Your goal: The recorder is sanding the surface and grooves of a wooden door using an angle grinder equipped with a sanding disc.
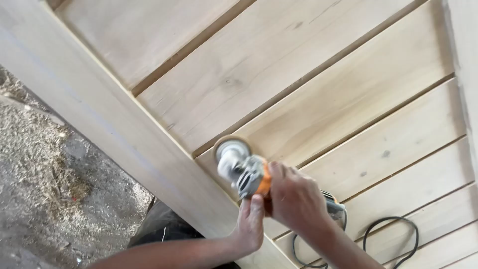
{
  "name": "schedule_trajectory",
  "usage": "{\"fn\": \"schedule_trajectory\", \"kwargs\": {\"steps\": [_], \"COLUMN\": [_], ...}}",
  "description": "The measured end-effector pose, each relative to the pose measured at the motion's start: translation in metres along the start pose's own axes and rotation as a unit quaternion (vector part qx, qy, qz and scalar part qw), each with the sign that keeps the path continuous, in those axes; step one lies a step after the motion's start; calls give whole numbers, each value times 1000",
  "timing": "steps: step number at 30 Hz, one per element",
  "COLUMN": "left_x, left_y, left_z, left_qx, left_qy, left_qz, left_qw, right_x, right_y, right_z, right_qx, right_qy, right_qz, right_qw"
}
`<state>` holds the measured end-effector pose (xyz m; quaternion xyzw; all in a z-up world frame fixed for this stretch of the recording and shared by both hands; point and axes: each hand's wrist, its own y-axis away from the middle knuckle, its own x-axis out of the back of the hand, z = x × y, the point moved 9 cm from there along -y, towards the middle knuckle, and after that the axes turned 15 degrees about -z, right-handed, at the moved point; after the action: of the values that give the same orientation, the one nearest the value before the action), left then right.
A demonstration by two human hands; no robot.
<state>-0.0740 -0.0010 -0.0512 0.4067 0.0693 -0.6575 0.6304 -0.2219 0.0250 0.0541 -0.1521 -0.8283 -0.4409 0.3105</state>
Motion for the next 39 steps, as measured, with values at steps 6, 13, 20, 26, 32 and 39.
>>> {"fn": "schedule_trajectory", "kwargs": {"steps": [6, 13, 20, 26, 32, 39], "left_x": [-16, -108, -162, -217, -240, -186], "left_y": [-20, -127, -217, -284, -298, -196], "left_z": [-26, 58, 83, 96, 73, 92], "left_qx": [2, 13, -43, -24, 95, 0], "left_qy": [11, 75, -187, -202, -256, -207], "left_qz": [-29, -120, -118, -160, -197, -171], "left_qw": [1000, 990, 974, 966, 942, 963], "right_x": [14, 71, 126, 160, 156, 87], "right_y": [3, 9, 26, 44, 63, 72], "right_z": [23, 115, 200, 270, 285, 217], "right_qx": [-22, -114, -173, -258, -255, -191], "right_qy": [31, -16, 7, -233, -101, -85], "right_qz": [-8, 33, 151, 234, 256, 223], "right_qw": [999, 993, 973, 908, 927, 952]}}
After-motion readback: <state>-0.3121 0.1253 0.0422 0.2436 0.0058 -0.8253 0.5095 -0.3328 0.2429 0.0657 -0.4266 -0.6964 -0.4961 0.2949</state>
